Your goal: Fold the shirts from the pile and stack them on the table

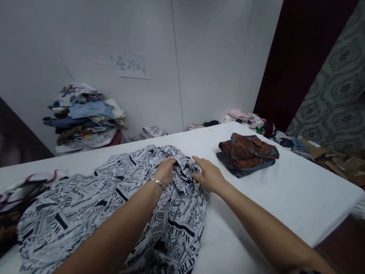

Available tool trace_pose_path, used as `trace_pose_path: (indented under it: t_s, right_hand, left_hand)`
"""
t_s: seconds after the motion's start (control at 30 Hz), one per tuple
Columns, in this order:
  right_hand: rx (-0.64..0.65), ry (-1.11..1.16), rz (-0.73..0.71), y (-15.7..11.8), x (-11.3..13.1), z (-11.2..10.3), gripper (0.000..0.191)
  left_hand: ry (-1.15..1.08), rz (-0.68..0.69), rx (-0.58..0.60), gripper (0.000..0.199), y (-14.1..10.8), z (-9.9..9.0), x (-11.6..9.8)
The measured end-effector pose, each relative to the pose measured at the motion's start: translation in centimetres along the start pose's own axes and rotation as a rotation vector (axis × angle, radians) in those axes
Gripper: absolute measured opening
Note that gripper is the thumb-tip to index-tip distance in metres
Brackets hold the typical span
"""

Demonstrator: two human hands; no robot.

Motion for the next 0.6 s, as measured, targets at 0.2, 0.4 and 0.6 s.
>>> trace_pose_path:
  t_s: [0.2,0.4,0.6]
  right_hand:
    - [-0.143,0.348,0.103,6.0,-1.3,-0.1,0.049]
    - [-0.382,0.504,0.240,7.6,-0.9,-4.0,0.013]
    - [-0.580,0.905,0.309,9.9,5.7,-7.0,0.011]
  left_hand:
    - [0.192,0.240,-0.054,0.039,-3.7,2.1,-4.8]
    - [0.486,0.251,-0.096,0.073,-9.7,-1.0,-1.1]
    - [0.590,0.129,-0.102,0.096,-15.7,-0.8,8.0]
Point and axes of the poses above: each hand's wrist, its own y-axis towards the middle knuckle, its own z-axis out of the palm, x = y × z, the point moved 5 cm from there along y, towards the middle knuckle, and after that the axes turned 15 degrees about -z, right-handed, at the moved point
